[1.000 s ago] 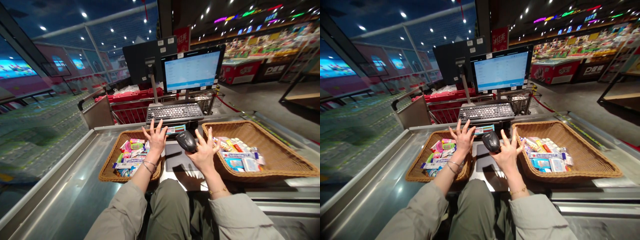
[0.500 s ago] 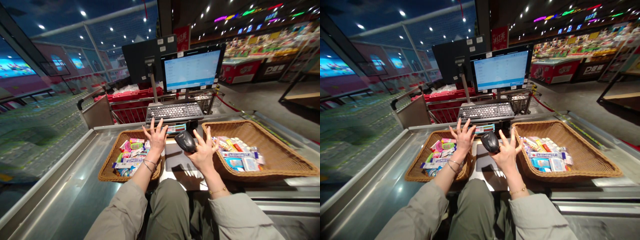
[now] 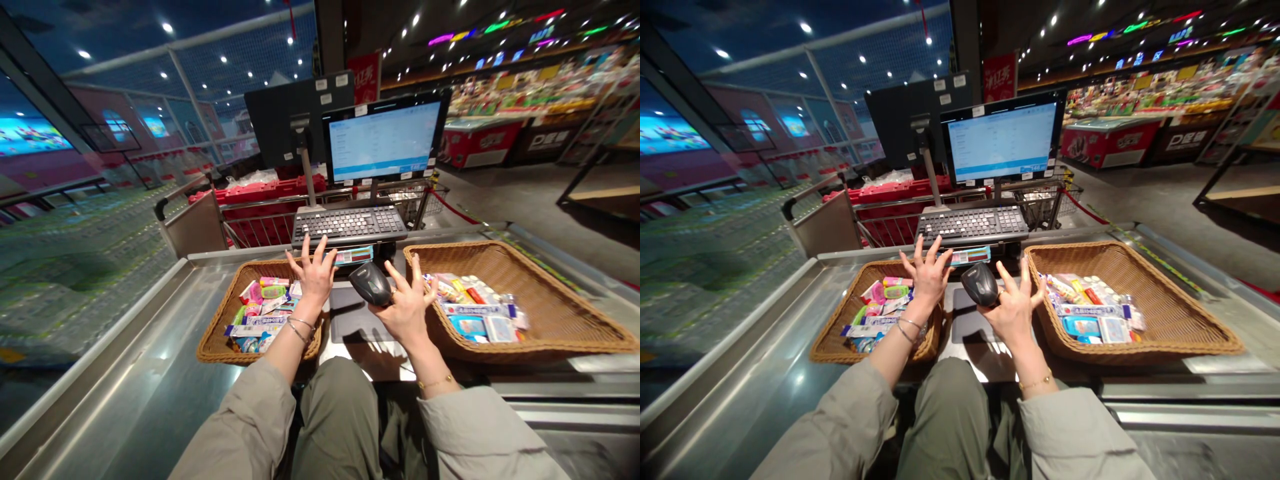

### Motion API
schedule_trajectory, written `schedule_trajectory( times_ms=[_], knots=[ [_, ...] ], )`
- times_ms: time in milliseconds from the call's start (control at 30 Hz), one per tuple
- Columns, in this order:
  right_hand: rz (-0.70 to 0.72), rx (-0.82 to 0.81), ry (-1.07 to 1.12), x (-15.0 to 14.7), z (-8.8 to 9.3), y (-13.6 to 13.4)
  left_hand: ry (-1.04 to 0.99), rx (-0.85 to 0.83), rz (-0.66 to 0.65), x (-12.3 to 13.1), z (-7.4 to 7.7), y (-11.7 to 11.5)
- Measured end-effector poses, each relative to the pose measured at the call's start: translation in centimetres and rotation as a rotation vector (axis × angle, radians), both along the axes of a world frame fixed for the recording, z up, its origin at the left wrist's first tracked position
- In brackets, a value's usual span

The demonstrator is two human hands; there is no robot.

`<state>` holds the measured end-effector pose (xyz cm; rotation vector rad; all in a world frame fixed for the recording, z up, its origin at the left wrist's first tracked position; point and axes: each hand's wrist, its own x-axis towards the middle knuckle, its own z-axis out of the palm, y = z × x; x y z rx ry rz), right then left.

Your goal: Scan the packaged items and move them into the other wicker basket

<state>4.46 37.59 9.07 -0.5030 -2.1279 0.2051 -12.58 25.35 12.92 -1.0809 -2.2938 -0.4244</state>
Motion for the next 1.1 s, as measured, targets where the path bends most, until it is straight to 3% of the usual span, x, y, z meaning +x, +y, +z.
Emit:
schedule_trajectory(
  times_ms=[467,800,1100],
  knots=[
    [-0.143,0.043,0.111,1.6,1.2,1.2,0.06,0.067,-0.034,1.2,1.2,1.3],
    [-0.311,-0.07,0.198,5.3,2.1,4.4,0.078,0.087,-0.121,3.7,2.2,4.8],
    [-0.515,-0.247,0.286,8.8,3.3,6.9,0.067,0.109,-0.236,6.6,1.9,8.6]
  ],
)
